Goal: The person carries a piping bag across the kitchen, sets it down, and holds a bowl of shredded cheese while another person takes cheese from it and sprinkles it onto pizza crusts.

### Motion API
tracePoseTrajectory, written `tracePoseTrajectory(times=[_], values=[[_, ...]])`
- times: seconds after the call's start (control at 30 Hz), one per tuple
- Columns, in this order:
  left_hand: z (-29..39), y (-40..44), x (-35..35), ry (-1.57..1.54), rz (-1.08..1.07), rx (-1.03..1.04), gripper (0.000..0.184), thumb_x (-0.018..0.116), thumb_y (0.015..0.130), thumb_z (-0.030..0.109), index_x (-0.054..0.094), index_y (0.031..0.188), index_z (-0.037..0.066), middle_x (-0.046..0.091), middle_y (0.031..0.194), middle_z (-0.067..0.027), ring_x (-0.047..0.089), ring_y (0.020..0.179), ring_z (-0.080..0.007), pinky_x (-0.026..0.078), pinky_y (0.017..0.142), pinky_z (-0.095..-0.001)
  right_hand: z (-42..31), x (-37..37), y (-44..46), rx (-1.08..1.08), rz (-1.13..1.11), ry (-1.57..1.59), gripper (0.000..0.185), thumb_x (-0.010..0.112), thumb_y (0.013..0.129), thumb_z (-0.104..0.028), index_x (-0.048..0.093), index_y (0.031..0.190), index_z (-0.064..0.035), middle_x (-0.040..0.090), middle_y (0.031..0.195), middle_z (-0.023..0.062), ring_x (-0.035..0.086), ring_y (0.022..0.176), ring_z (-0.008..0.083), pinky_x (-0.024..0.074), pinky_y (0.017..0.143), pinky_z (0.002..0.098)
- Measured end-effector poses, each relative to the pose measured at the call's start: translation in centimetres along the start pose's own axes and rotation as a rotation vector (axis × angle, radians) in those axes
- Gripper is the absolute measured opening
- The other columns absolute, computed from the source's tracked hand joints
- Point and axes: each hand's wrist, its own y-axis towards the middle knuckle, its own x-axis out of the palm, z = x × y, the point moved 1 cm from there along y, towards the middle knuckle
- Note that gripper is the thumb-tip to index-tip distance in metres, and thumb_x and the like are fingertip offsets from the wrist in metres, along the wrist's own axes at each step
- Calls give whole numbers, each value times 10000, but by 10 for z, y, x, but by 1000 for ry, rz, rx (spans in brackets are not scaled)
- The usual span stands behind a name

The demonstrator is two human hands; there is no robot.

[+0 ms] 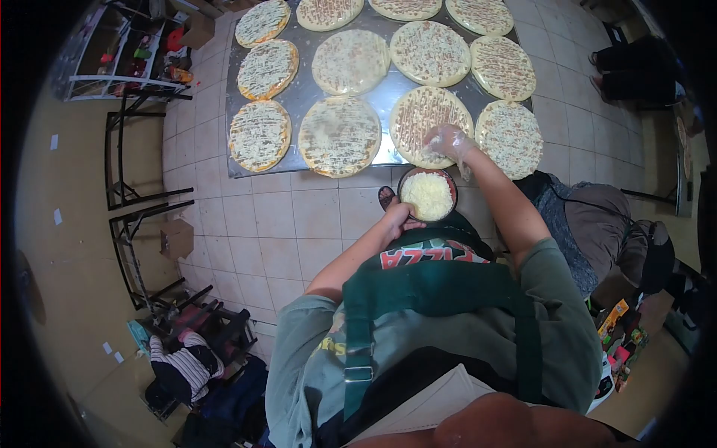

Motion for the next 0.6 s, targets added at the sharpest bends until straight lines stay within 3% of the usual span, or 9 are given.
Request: tracePoseTrajectory(times=[0.13,0.2,0.23,0.3,0.33,0.43,0.47,0.6], values=[[3,-7,2,14,65,20,646,382,605,-56,125,1183,78,480,932,-213,575,602,-333,516,491,-340,13,1,31,46,125,77,230,543,670,-213,600,873,-122,564,913,132,541,843,251,406,772,302],[3,-6,-1,4,89,17,631,384,606,-58,143,1175,73,485,919,-212,577,595,-330,516,478,-332,34,-2,44,-53,417,204,179,585,635,-135,612,806,-90,578,843,103,560,780,198,426,713,292],[3,-5,-3,15,65,28,622,386,608,-56,152,1171,69,487,911,-210,577,592,-327,516,471,-327,40,-6,43,-54,417,201,179,585,635,-135,612,806,-90,578,843,103,560,780,198,426,713,292],[2,0,-9,25,38,40,613,388,610,-55,161,1167,64,490,903,-209,578,589,-324,515,464,-321,35,-25,30,194,462,76,212,582,638,-143,602,839,-77,571,848,120,568,749,201,430,708,291],[1,2,-12,14,26,18,610,387,611,-55,165,1165,65,490,902,-207,578,595,-323,516,464,-322,36,-28,26,320,417,150,239,565,654,-184,599,881,-118,578,902,108,557,818,218,422,746,292],[5,-5,-11,6,14,-3,603,387,611,-55,171,1162,64,487,905,-203,579,604,-318,517,467,-325,9,-32,3,456,347,403,239,566,660,-194,598,887,-125,579,890,103,558,814,218,425,745,295],[8,-11,-10,9,21,-4,600,388,611,-55,173,1159,63,484,909,-202,579,607,-314,517,470,-326,16,-27,6,377,350,251,238,566,667,-215,596,883,-120,580,886,99,558,813,230,424,745,302],[13,-23,-10,51,58,35,610,393,614,-52,173,1167,82,482,920,-187,578,611,-296,517,480,-316,33,-23,28,204,375,217,204,597,664,-199,595,841,-98,571,843,114,549,779,213,412,725,283]])
